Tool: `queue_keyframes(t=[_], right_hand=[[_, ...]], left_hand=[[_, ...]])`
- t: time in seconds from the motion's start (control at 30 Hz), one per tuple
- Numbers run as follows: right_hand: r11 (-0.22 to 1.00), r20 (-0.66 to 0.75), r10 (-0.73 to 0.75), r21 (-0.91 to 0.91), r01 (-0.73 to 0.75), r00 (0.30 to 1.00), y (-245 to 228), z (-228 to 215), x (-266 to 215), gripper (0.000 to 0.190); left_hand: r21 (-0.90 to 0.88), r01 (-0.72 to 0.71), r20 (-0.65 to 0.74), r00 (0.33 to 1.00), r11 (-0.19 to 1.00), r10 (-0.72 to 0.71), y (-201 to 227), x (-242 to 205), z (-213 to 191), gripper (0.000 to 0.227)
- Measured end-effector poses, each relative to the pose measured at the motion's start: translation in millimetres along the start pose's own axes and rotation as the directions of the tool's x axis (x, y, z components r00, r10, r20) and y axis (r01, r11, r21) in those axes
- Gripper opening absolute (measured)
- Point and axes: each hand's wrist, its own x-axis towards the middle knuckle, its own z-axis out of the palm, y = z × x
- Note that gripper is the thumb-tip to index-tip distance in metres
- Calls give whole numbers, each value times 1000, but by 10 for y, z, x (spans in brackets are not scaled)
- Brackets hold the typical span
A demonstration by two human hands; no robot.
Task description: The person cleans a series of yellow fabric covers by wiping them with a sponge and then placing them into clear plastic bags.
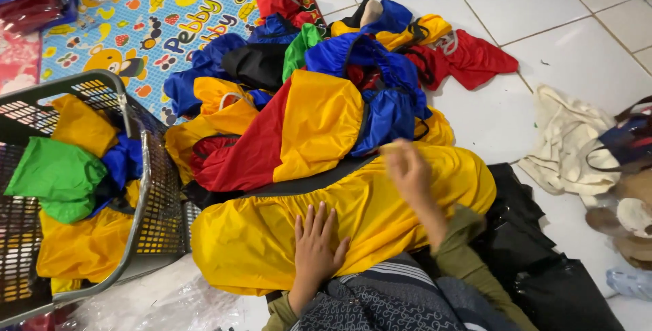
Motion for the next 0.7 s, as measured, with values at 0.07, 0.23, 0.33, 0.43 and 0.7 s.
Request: queue_keyframes(t=[0.07, 0.23, 0.33, 0.43, 0.7], right_hand=[[984, 371, -103, 176, 39, 923, -730, 23, -198, 29], [918, 723, -351, 140, 372, 595, -701, 469, -410, 30], [864, 626, -311, -127, 487, 715, 43, 597, -89, 28], [877, 503, 190, -474, 85, 843, 660, 490, 262, 28], [766, 377, -631, 442, 467, 678, -1022, 833, -473, 26]], left_hand=[[-8, 14, 50, 999, 1000, -13, 17, 7, 24, 70], [55, -4, 160, 987, 998, -5, 12, -7, -56, 74], [57, -37, 39, 999, 998, 35, -10, 14, -16, 69], [15, -26, 18, 1000, 1000, 26, -18, -18, -10, 69], [-95, -42, -32, 999, 995, 39, 10, 45, -77, 54]])
